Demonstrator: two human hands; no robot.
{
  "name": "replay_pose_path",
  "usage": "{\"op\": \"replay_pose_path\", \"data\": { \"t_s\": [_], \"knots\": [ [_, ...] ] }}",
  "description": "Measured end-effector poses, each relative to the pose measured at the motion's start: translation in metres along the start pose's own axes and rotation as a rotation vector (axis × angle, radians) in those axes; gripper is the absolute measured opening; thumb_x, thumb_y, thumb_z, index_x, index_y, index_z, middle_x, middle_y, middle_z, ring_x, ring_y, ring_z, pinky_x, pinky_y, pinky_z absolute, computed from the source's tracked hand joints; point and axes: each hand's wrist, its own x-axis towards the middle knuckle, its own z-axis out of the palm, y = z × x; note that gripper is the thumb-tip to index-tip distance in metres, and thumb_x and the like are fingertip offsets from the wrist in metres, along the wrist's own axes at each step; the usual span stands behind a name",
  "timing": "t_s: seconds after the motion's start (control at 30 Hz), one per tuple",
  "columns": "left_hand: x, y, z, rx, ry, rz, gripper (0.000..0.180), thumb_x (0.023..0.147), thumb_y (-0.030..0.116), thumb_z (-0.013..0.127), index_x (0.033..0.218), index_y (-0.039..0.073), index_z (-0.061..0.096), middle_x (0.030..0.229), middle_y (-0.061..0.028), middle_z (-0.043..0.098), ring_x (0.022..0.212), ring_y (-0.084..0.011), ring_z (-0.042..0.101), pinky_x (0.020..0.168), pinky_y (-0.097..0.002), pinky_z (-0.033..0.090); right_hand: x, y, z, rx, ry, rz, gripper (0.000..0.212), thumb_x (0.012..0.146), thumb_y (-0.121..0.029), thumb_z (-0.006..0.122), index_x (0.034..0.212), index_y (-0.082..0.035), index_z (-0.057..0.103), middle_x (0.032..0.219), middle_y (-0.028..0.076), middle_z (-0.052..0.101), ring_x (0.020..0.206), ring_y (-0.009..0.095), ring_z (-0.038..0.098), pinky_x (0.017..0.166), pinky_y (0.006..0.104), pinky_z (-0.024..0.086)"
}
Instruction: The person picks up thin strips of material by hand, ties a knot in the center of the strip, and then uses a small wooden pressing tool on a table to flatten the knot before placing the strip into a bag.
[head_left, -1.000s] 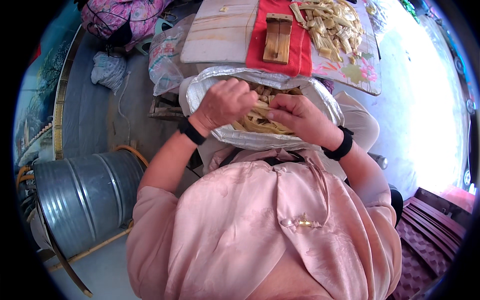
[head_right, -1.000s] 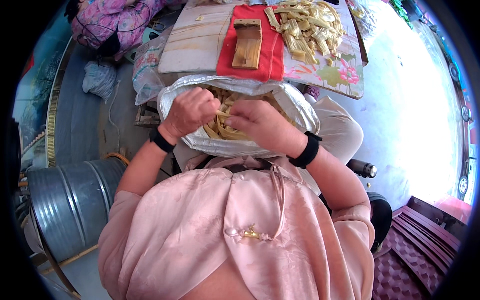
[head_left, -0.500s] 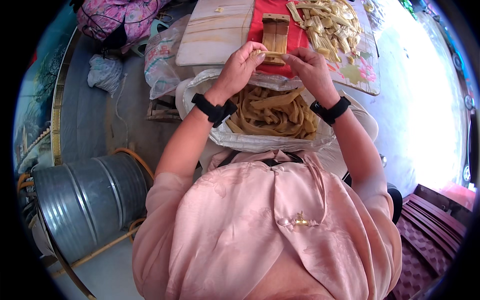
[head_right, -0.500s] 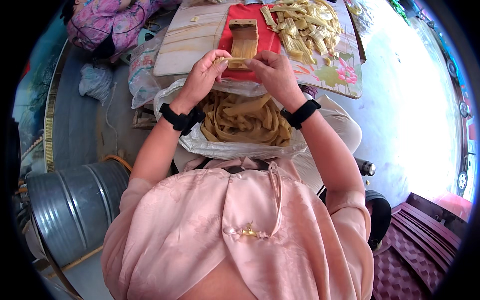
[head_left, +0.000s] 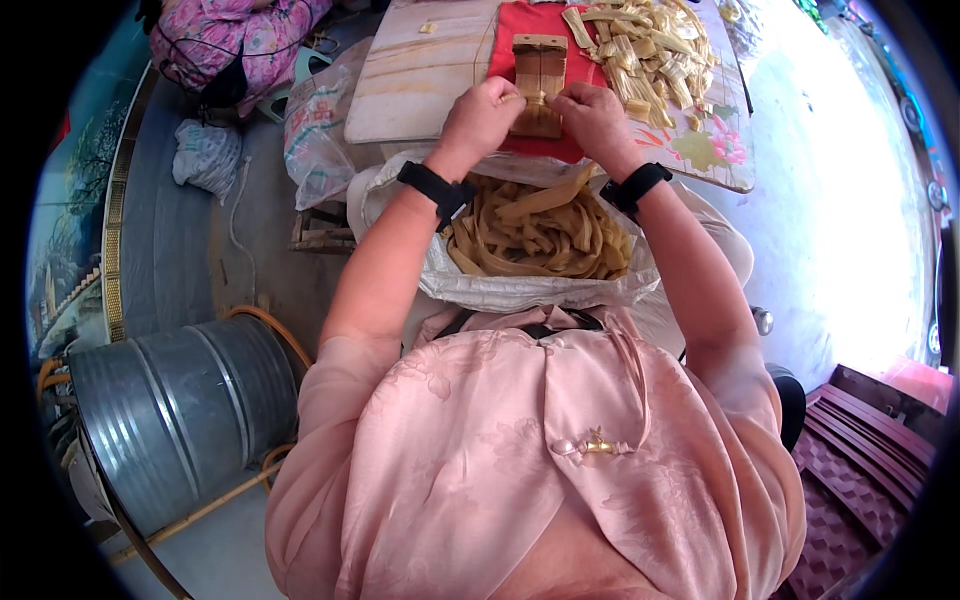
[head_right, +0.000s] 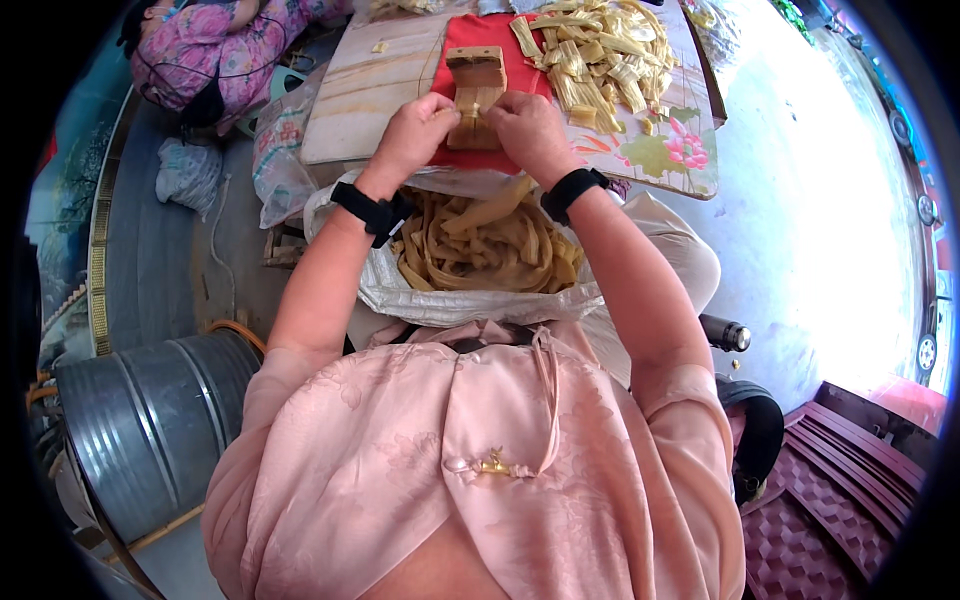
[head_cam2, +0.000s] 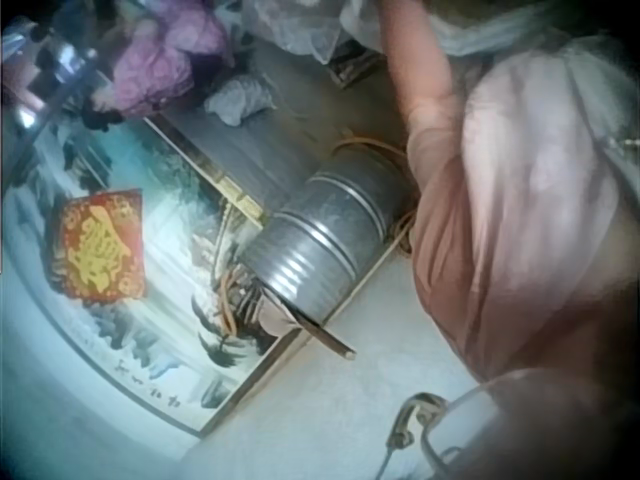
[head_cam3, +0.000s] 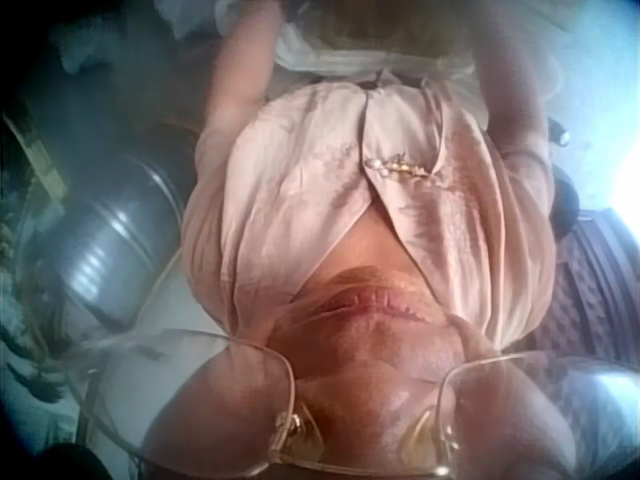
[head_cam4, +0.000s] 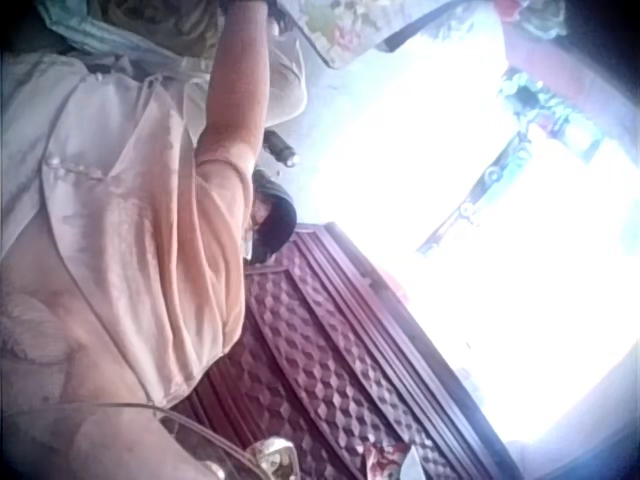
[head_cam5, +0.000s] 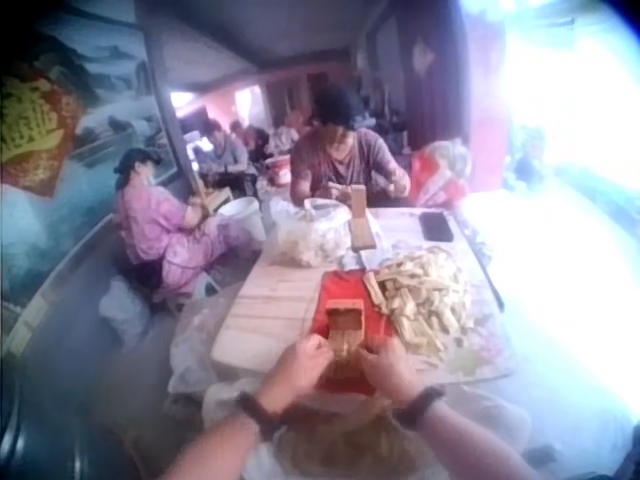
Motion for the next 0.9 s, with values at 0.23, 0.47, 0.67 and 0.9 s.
{"op": "replay_pose_path", "data": {
  "t_s": [0.23, 0.47, 0.67, 0.9],
  "knots": [
    [-0.055, 0.023, -0.015, 0.157, -0.077, -0.002, 0.017, 0.085, 0.012, 0.06, 0.1, 0.003, 0.063, 0.088, -0.0099, 0.065, 0.081, -0.0237, 0.062, 0.076, -0.0334, 0.047, -0.026, 0.0, -0.015, -0.205, 0.103, -0.064, 0.024, 0.083, -0.026, 0.059, 0.086, -0.002, 0.064, 0.074, 0.019, 0.063, 0.074, 0.039, 0.061, 0.069, 0.0458, 0.048],
    [-0.123, 0.016, -0.007, -0.851, -0.581, -0.439, 0.031, 0.091, 0.022, 0.061, 0.115, 0.003, 0.06, 0.103, -0.0037, 0.064, 0.094, -0.014, 0.06, 0.085, -0.0307, 0.048, -0.092, -0.069, -0.004, 0.084, -0.026, -0.429, 0.017, 0.082, -0.01, 0.061, 0.096, -0.002, 0.062, 0.089, 0.017, 0.062, 0.082, 0.036, 0.06, 0.074, 0.0417, 0.048],
    [-0.134, 0.03, 0.002, -1.308, -0.277, -0.434, 0.026, 0.093, 0.027, 0.055, 0.107, 0.005, 0.059, 0.09, -0.0026, 0.062, 0.078, -0.013, 0.061, 0.068, -0.0256, 0.051, -0.134, -0.074, 0.007, 0.202, -0.261, -0.396, 0.01, 0.087, -0.003, 0.061, 0.096, 0.001, 0.063, 0.083, 0.013, 0.063, 0.073, 0.028, 0.061, 0.067, 0.0333, 0.049],
    [-0.141, 0.059, -0.002, -1.107, -0.383, -0.487, 0.021, 0.095, 0.027, 0.048, 0.082, 0.013, 0.057, 0.07, 0.0049, 0.051, 0.059, -0.0096, 0.051, 0.054, -0.0233, 0.041, -0.115, -0.087, 0.004, 0.228, -0.115, -0.371, 0.012, 0.095, -0.011, 0.052, 0.091, 0.0, 0.055, 0.069, 0.013, 0.057, 0.06, 0.025, 0.055, 0.057, 0.0355, 0.044]
  ]
}}
